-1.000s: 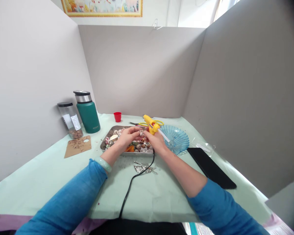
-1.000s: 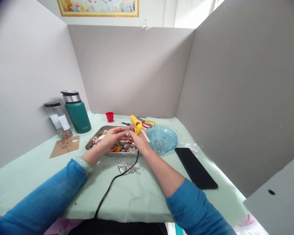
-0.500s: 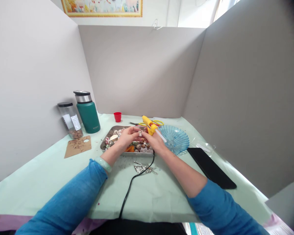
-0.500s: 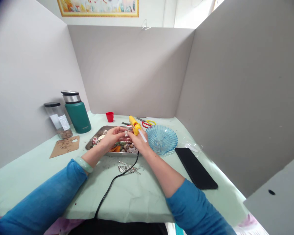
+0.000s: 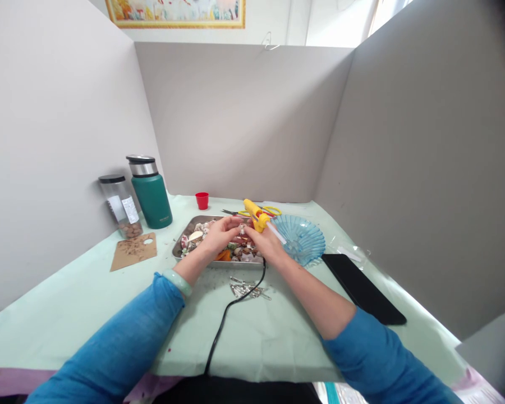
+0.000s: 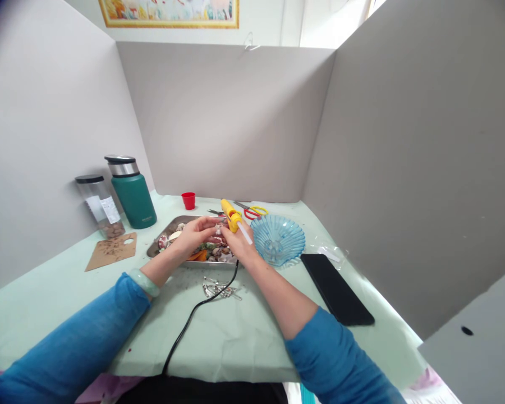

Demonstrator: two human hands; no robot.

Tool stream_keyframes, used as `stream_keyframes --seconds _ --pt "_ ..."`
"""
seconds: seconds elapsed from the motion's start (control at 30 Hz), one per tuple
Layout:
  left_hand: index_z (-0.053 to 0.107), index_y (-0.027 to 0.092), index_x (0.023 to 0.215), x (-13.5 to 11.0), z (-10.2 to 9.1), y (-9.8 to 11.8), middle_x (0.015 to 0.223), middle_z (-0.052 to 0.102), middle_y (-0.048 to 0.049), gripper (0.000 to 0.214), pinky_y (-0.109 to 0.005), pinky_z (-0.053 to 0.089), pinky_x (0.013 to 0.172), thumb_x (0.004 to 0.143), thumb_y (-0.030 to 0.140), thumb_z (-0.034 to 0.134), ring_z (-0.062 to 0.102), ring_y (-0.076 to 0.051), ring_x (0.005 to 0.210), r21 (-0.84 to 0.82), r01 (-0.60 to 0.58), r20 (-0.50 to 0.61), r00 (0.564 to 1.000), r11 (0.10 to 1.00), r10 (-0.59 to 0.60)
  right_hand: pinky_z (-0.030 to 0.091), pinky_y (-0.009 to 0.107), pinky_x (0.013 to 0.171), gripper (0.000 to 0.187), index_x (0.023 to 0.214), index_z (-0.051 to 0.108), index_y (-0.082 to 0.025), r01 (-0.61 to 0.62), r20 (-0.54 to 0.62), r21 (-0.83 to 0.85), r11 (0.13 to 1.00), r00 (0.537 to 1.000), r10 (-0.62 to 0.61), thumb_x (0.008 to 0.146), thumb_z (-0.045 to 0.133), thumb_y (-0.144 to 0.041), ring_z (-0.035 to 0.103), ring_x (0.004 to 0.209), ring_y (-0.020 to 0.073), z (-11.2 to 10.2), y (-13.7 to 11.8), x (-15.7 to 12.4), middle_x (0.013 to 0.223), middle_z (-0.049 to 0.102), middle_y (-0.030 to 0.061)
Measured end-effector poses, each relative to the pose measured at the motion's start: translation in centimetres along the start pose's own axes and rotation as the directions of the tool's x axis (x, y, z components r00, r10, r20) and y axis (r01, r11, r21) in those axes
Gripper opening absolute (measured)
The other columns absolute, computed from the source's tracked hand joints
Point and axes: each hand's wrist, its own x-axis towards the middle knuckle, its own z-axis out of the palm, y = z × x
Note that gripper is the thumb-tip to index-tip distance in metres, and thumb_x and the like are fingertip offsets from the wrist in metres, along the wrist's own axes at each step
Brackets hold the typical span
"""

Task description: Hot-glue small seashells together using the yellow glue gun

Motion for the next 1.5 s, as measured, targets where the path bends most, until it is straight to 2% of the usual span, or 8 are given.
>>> stream_keyframes --seconds 0.1,0.3,0.57,0.77,0.97,1.13,1.27,1.5 --pt "0.064 0.015 0.106 -0.1 0.0 0.0 0.108 0.072 -0.0116 0.037 -0.034 0.058 0.072 0.074 0.029 0.077 0.069 -0.021 0.088 0.05 -0.017 0.023 1.0 0.999 0.016 0.049 0.022 0.052 0.024 0.093 0.06 -0.018 -0.032 -0.003 0.036 0.999 0.999 0.032 0.071 0.064 -0.026 0.061 0.062 0.0128 0.1 -0.2 -0.1 0.073 0.063 -0.002" --pt "0.066 0.015 0.097 0.0 0.0 0.0 0.105 0.07 -0.0093 0.029 -0.03 0.057 0.068 0.073 0.028 0.076 0.067 -0.017 0.079 0.17 -0.082 0.005 0.997 0.982 0.082 0.046 0.021 0.048 0.025 0.093 0.059 -0.019 -0.07 -0.008 0.063 0.996 0.997 0.071 0.069 0.065 -0.025 0.056 0.055 0.011 0.0 -0.1 0.0 0.068 0.059 -0.0038" --pt "0.067 0.015 0.096 0.0 0.0 0.1 0.096 0.07 -0.0062 0.031 -0.03 0.056 0.07 0.072 0.031 0.077 0.066 -0.016 0.074 0.164 -0.121 0.041 0.992 0.979 0.116 0.045 0.021 0.046 0.02 0.089 0.058 -0.02 -0.084 0.005 0.133 0.988 0.996 0.084 0.071 0.065 -0.026 0.054 0.05 0.0099 -0.1 -0.3 -0.1 0.066 0.058 -0.0044" --pt "0.06 0.015 0.088 -0.2 0.2 0.5 0.079 0.066 -0.0005 0.035 -0.027 0.056 0.064 0.071 0.039 0.079 0.066 -0.013 0.066 0.103 -0.057 0.013 0.998 0.993 0.056 0.047 0.022 0.047 0.021 0.088 0.058 -0.02 -0.068 -0.019 0.129 0.989 0.997 0.071 0.073 0.068 -0.031 0.054 0.051 0.0107 -0.1 0.1 0.1 0.066 0.058 -0.0036" --pt "0.056 0.016 0.087 -0.5 0.3 0.8 0.068 0.066 0.001 0.037 -0.026 0.055 0.061 0.075 0.045 0.076 0.067 -0.014 0.061 0.079 0.03 0.008 1.0 0.996 -0.03 0.047 0.023 0.047 0.023 0.088 0.058 -0.021 -0.046 0.021 0.157 0.986 0.999 0.043 0.076 0.069 -0.037 0.056 0.052 0.0118 -0.2 0.0 0.1 0.067 0.06 -0.0022" --pt "0.055 0.016 0.085 -0.4 0.4 0.8 0.062 0.066 0.0013 0.036 -0.025 0.055 0.059 0.079 0.047 0.073 0.066 -0.014 0.056 0.056 0.097 -0.036 0.995 0.994 -0.095 0.049 0.023 0.048 0.023 0.09 0.059 -0.021 -0.03 0.05 0.156 0.987 0.998 0.022 0.075 0.071 -0.033 0.059 0.056 0.0122 -0.4 -0.9 -0.3 0.071 0.061 -0.0023" --pt "0.054 0.017 0.088 -0.3 0.5 0.7 0.059 0.064 0.0026 0.036 -0.023 0.053 0.054 0.079 0.045 0.074 0.065 -0.013 0.051 0.074 0.094 -0.072 0.993 0.993 -0.089 0.049 0.023 0.048 0.021 0.089 0.06 -0.02 -0.033 0.097 0.164 0.986 0.995 0.018 0.074 0.071 -0.028 0.06 0.056 0.0118 -0.4 -1.1 -0.5 0.07 0.062 -0.0022" --pt "0.056 0.018 0.089 -0.1 0.4 0.5 0.061 0.063 0.0042 0.036 -0.023 0.051 0.05 0.076 0.044 0.076 0.063 -0.012 0.049 0.128 0.093 -0.081 0.993 0.987 -0.083 0.047 0.022 0.045 0.022 0.087 0.057 -0.021 -0.082 0.05 0.218 0.973 0.996 0.073 0.072 0.072 -0.026 0.056 0.05 0.0109 -0.1 -0.7 -0.2 0.064 0.059 -0.0039"
